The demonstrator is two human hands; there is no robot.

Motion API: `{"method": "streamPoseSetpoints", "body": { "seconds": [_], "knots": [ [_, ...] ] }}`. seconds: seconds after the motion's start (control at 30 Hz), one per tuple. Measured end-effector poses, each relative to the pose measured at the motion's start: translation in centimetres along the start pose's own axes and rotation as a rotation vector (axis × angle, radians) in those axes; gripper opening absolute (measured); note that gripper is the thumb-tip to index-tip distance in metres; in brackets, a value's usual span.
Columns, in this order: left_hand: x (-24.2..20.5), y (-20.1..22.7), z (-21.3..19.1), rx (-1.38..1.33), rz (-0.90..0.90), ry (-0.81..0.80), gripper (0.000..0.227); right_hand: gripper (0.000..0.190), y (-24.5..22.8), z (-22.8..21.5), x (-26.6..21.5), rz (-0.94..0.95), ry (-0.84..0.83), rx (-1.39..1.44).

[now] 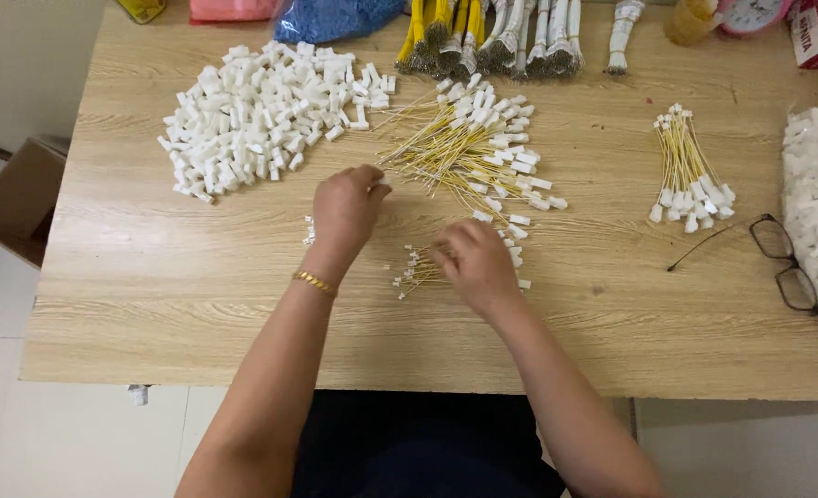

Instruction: Assembling small white foam tips onto thin sticks to create industrial swabs

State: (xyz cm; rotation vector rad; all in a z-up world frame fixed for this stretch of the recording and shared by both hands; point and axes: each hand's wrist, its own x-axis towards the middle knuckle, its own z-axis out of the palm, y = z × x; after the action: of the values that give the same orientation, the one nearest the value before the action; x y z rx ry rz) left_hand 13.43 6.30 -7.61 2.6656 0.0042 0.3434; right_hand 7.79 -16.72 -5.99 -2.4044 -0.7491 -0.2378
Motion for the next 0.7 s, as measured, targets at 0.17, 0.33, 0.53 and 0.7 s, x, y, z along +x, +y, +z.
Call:
{"method": "streamPoseSetpoints", "body": {
  "seconds": [0.17,0.33,0.53,0.7],
  "knots": [
    [-1.2,4.9,-7.3,-0.239,0.173,0.24,0.021,0.013,-2.5,-4.1,3.0,0.025,0.166,0.1],
    [-1.4,9.1,-10.1,-0.437,0.354,0.331,0.021,0.042,-4.8,-6.6,6.8,-0.069,0.185,0.108],
    [-2.8,10.2,-10.2,-0.552,0.34,0.341,0.042,0.017,-4.0,-7.4,7.2,0.06,0.148,0.153],
    [-4.5,10.0,-12.5,-0.668,0.253,0.202,0.032,0.025,-7.8,-10.9,5.2,0.33,0.162,1.083]
  ]
}}
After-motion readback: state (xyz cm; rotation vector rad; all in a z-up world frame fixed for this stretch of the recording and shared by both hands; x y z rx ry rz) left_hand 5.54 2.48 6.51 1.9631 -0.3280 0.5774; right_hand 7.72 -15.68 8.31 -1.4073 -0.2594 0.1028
